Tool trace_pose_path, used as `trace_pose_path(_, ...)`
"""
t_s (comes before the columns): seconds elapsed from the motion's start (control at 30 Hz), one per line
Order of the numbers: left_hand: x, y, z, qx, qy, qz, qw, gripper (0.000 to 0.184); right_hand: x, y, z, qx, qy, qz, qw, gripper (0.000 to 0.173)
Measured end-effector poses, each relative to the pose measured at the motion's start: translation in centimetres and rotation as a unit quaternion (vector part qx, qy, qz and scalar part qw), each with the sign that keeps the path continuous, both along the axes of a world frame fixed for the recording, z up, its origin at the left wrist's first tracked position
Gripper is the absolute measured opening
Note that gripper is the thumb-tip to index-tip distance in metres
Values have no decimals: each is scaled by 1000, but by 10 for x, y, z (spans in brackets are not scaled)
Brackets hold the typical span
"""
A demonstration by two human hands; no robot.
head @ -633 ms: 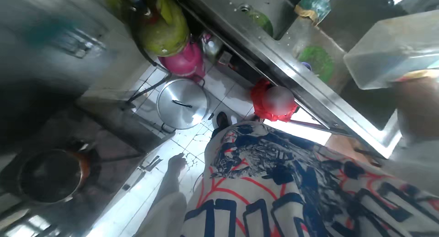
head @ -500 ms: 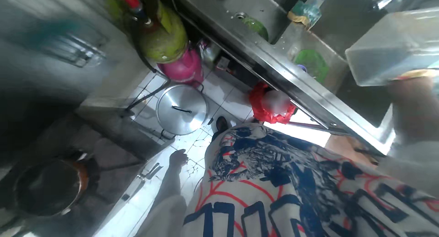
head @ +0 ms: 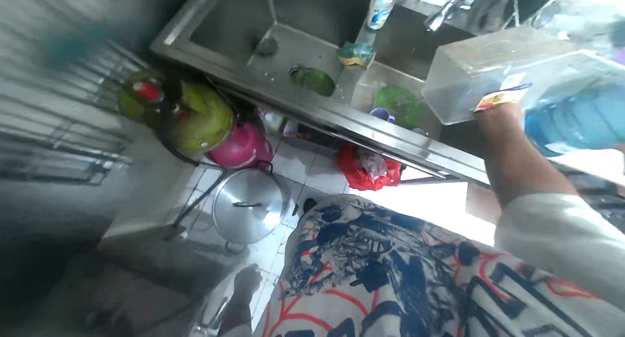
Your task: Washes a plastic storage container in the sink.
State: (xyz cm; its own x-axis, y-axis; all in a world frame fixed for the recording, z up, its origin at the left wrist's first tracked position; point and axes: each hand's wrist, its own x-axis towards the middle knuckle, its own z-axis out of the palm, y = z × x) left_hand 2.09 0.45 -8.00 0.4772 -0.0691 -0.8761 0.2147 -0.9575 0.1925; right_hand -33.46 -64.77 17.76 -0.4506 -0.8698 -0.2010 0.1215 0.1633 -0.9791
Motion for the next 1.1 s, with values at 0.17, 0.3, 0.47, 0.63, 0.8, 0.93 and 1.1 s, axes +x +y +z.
trace_pose_path(0.17, 9, -26, 10, -29, 8, -3, 1000, 32, 2, -12, -1, 21, 24, -51, 998, 48)
trace_pose_path(0.3, 25, -120, 124, -12, -28, -212, 977, 37, -4, -39, 3, 99, 109, -92, 985, 63)
trace_pose_path(0.47, 30, -237, 233, -215, -133, -48, 966, 30, 11, -47, 41, -123, 172, -17, 977, 61)
trace_pose_path(0.63, 17, -348, 340, -453, -83, -70, 885, 33, 58, -26, 76, -412, 365, 102, 829, 44)
trace_pose_path(0.8, 26, -440, 393, -463, 46, -156, 871, 74, 124, -14, 76, -606, 463, 177, 622, 59)
trace_pose_path(0.93, 58, -489, 400, -395, 108, -213, 887, 80, 172, -5, 68, -700, 436, 219, 521, 54)
trace_pose_path(1.1, 110, -513, 385, -348, 204, -223, 888, 66, 237, 2, 77, -732, 431, 299, 435, 45)
